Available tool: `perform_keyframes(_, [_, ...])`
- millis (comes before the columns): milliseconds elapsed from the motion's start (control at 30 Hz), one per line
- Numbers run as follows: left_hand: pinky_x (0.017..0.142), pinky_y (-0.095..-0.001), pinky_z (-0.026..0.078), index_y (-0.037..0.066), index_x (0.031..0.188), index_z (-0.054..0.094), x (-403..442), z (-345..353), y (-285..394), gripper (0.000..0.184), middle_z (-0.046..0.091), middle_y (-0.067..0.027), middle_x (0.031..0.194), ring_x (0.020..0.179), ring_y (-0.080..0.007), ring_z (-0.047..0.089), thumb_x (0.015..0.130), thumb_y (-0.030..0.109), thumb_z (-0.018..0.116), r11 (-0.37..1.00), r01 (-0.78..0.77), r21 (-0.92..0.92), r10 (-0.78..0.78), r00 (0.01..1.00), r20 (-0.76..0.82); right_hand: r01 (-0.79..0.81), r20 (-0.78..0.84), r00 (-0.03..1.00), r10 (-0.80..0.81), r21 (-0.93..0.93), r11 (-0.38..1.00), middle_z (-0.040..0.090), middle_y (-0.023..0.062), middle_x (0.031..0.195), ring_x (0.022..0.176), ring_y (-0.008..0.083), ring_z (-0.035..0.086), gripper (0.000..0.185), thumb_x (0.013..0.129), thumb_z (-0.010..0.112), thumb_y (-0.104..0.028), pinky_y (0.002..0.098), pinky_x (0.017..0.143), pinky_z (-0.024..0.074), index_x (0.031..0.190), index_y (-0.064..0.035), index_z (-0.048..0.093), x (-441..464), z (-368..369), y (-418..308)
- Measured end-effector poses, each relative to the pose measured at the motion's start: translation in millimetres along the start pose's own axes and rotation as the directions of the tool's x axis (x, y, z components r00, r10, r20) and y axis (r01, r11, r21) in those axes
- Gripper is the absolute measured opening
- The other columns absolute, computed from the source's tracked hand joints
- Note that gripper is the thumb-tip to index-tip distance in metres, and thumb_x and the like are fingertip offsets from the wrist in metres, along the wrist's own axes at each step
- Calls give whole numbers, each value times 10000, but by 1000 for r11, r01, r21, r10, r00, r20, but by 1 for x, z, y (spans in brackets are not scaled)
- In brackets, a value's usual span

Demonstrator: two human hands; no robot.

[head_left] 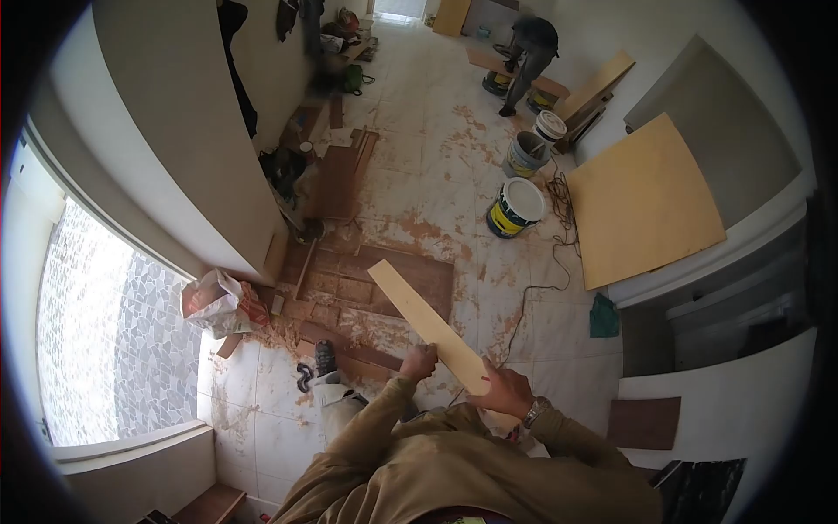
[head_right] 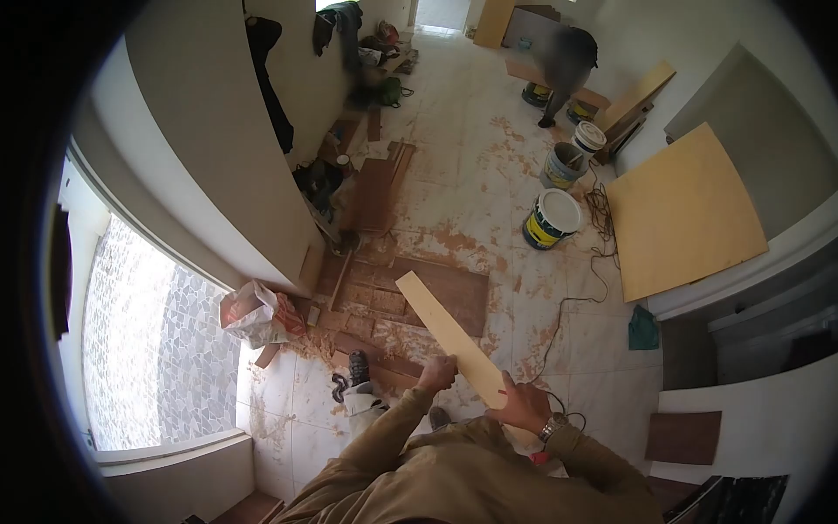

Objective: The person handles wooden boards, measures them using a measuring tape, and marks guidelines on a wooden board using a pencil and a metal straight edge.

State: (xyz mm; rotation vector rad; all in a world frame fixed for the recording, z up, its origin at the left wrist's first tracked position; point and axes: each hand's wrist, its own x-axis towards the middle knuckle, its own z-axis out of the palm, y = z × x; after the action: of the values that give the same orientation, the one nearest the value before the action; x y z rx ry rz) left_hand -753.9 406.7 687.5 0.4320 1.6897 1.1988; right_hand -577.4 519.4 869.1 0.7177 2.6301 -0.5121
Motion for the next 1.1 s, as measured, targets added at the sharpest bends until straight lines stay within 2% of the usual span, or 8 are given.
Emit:
perform_keyframes(267, [482,-316,454,22,797,612,113,-121,-15,334,569,-60,631,523,-165,556,960,301,525,759,192,-623,-78,976,205,-250,10,968,251,93,964,729,143,999,857,355,714,944,681,741,-630,465,746,563,1395,-82,457,49,-30,-104])
perform_keyframes(433, [582,-343,546,35,1161,706,143,-244,-24,412,683,-115,778,607,-210,653,820,265,721,990,-81,-118,72,995,-74,-527,183,847,499,174,832,677,205,1162,1054,358,674,1015,674,737,-689,452,870,531,1424,-68,447,56,-26,-120])
perform_keyframes(500, [649,-343,567,67,1264,672,141,-310,-44,563,721,-130,829,657,-214,687,745,255,783,988,122,93,-121,993,-16,-594,194,804,561,222,774,670,218,1178,1068,356,667,974,684,722,-697,449,880,524,1378,-50,504,40,15,-98])
perform_keyframes(733, [752,-352,578,46,869,782,115,-433,-114,379,756,-112,830,783,-195,724,870,400,645,711,277,646,-396,917,43,-946,618,319,718,258,198,682,214,1109,1011,345,669,784,744,706,-617,433,858,514,1245,-20,621,-49,110,-99])
perform_keyframes(867, [915,-415,538,63,972,769,120,-438,-142,434,738,-167,1022,999,-285,703,905,423,535,452,306,838,-343,927,-153,-858,688,136,713,441,-262,676,193,1006,902,319,663,732,752,728,-565,424,793,524,1198,9,637,-104,186,-121])
perform_keyframes(1000, [909,-407,534,115,1078,757,139,-417,-123,285,723,-196,1054,1012,-331,683,893,270,606,604,-62,795,-152,970,191,-497,766,-32,642,546,-675,671,171,902,794,293,657,683,761,751,-513,416,727,535,1150,39,654,-146,319,-105])
perform_keyframes(1067, [804,-383,560,97,1089,755,136,-378,-60,250,737,-188,988,884,-292,710,889,195,643,705,-3,709,-163,973,165,-400,758,6,653,600,-693,668,160,850,739,280,654,659,765,762,-488,412,695,540,1126,54,662,-153,367,-94])
perform_keyframes(1100, [756,-374,567,73,1096,750,141,-359,-30,255,739,-176,974,841,-253,713,875,155,655,754,57,655,-251,946,207,-473,612,220,760,748,-465,652,143,808,694,272,635,611,767,770,-460,406,663,536,1088,50,669,-154,362,-91])
